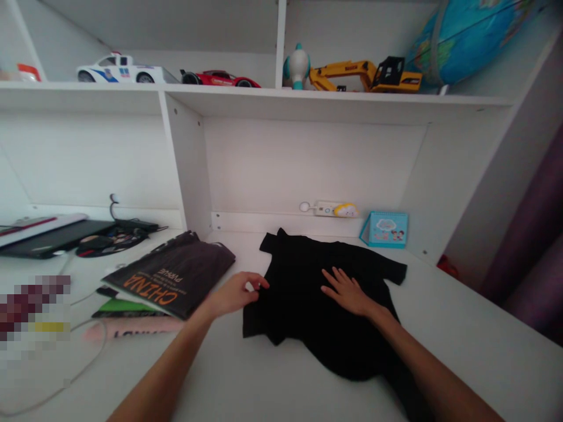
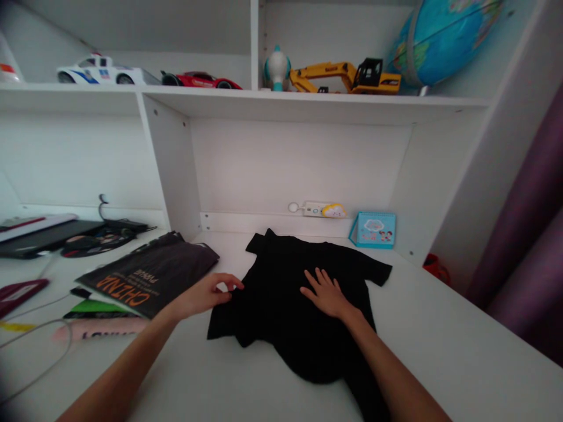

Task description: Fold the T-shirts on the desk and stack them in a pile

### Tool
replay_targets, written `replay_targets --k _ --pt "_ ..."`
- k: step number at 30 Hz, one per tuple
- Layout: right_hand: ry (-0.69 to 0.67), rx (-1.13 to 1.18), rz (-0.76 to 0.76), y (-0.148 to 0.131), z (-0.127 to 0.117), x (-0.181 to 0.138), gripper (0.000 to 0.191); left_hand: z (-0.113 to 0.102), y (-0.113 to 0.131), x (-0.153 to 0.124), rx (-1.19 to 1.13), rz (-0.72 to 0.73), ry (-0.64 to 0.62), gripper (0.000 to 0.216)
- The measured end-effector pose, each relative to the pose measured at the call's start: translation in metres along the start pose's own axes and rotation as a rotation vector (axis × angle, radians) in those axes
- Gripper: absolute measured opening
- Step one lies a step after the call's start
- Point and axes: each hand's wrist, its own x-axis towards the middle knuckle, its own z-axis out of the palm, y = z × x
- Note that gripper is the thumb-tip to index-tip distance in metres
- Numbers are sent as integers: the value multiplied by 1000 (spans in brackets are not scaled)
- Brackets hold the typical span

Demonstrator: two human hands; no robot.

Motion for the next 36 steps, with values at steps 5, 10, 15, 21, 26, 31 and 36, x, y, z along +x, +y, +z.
replay_targets --k 5,10,15,21,26,31,36 --pt "-18 -3 -161 -3 -25 12 64 -21 -10 -4 18 25 -369 29" --pt "39 4 -179 -8 -52 -5 65 12 -10 11 192 208 159 36" --pt "-71 104 -53 3 -46 -71 71 42 -15 11 339 223 -71 65" --pt "-296 257 -60 33 -44 -148 87 40 -17 9 505 107 -137 74" --pt "-345 302 52 63 -63 -168 80 31 -18 11 494 127 -82 73" --pt "-68 224 103 45 -46 -141 69 34 -14 10 475 197 40 55" --pt "-115 155 34 28 -20 -107 70 39 -17 11 514 269 -1 49"
